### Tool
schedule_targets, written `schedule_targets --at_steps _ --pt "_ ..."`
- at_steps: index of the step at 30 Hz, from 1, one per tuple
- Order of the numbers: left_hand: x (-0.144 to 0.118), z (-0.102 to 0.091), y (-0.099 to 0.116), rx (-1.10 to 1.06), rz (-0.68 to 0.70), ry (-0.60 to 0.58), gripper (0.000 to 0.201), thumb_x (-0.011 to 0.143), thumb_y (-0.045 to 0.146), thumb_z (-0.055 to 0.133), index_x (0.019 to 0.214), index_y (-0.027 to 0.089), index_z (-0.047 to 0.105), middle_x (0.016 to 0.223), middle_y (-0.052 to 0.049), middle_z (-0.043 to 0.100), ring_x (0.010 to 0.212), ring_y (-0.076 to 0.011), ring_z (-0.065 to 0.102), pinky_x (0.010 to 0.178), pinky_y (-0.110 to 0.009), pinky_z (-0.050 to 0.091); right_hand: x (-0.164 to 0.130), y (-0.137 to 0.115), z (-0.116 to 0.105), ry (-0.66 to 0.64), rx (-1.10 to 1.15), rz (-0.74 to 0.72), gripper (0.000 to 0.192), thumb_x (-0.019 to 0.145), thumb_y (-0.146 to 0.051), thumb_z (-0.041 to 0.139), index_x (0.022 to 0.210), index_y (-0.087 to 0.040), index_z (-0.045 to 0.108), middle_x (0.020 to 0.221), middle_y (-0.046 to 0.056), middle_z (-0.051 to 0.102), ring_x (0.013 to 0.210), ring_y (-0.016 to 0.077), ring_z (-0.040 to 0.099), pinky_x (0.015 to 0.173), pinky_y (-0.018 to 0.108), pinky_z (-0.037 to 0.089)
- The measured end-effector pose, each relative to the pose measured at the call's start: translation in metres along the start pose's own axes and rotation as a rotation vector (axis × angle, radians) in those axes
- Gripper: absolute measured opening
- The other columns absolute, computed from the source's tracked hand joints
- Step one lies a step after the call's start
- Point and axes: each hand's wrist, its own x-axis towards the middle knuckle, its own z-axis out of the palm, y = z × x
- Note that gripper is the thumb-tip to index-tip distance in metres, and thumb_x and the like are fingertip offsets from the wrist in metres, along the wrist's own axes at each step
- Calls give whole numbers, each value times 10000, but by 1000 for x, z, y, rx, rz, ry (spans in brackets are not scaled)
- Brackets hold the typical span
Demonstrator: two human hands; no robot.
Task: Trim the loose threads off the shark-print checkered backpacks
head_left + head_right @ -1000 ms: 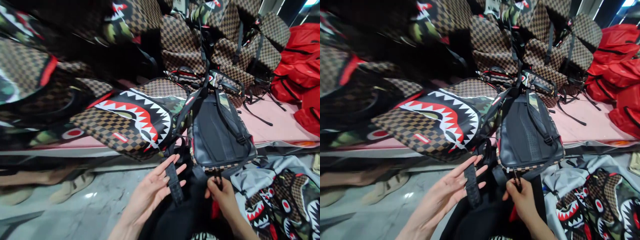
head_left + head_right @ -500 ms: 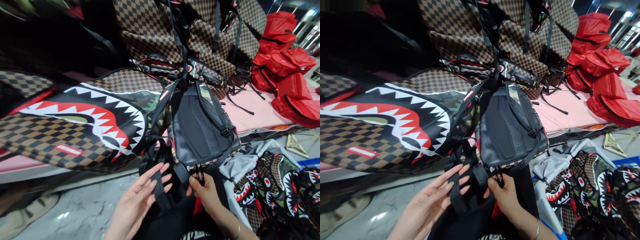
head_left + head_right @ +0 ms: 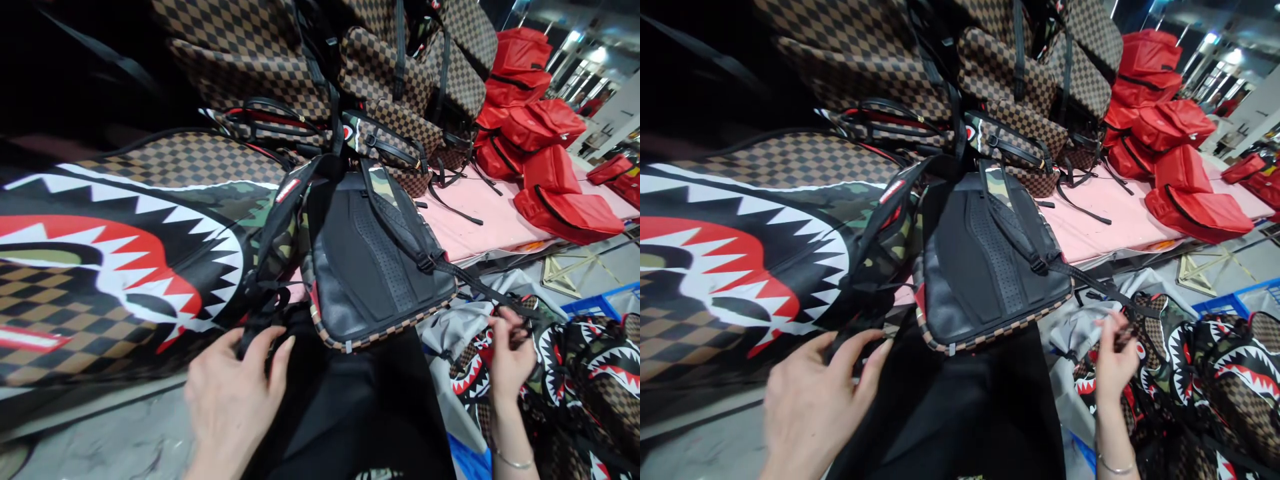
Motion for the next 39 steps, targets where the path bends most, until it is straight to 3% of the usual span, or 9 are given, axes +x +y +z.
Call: schedule_targets --at_steps 3,7,13,17,23,28,30,33,39 --pt "11 4 6 268 110 12 321 828 409 450 916 187 665 903 -132 492 871 -307 482 708 -429 370 -49 1 21 -502 58 19 228 812 -329 516 777 -151 655 608 19 628 560 144 570 583 261 469" --pt "2 17 6 -54 340 -136 198 809 356 527 869 221 660 816 -52 527 730 -168 521 662 -278 421 -90 -12 52 -825 132 -60 165 799 -235 524 877 -182 659 812 38 687 731 161 632 682 257 493" --pt "-19 51 19 27 385 -127 178 783 312 566 888 260 701 797 -65 499 705 -170 476 615 -275 413 -91 -21 77 -835 250 65 186 822 -291 515 894 -172 638 839 45 691 776 171 640 723 268 504" --pt "-23 58 28 50 328 -109 199 808 282 513 840 258 708 875 -90 515 758 -192 501 639 -305 430 -91 -21 81 -855 256 105 201 824 -307 516 913 -169 632 847 40 691 791 173 636 736 275 501" --pt "-37 30 -12 -204 113 -168 181 805 331 497 824 245 654 897 -58 593 808 -182 586 721 -281 457 -92 -20 77 -830 267 151 175 814 -289 516 894 -171 619 851 34 686 787 170 632 736 271 497" --pt "-41 -10 -50 233 -87 -327 232 772 438 510 703 250 628 632 -35 621 467 -185 534 410 -264 350 -95 -22 77 -867 237 126 188 819 -310 514 853 -161 623 793 30 673 750 162 619 705 257 482" --pt "-42 -16 -42 312 -47 -259 279 792 448 478 723 231 640 713 -74 628 544 -220 556 468 -302 389 -99 -25 79 -895 237 123 198 820 -324 515 854 -163 624 779 27 669 730 158 615 689 254 481" --pt "-42 -5 -13 76 5 -112 218 816 397 483 875 229 610 909 -83 627 778 -233 588 681 -330 449 -104 -30 80 -922 248 129 190 819 -309 511 896 -172 617 828 27 669 756 156 617 711 255 486" --pt "-39 45 14 -225 32 -172 238 768 387 589 922 207 575 827 -44 650 707 -175 599 691 -260 458 -105 -38 65 -981 160 32 244 865 -309 452 1049 -183 550 915 36 625 801 153 585 713 250 470"
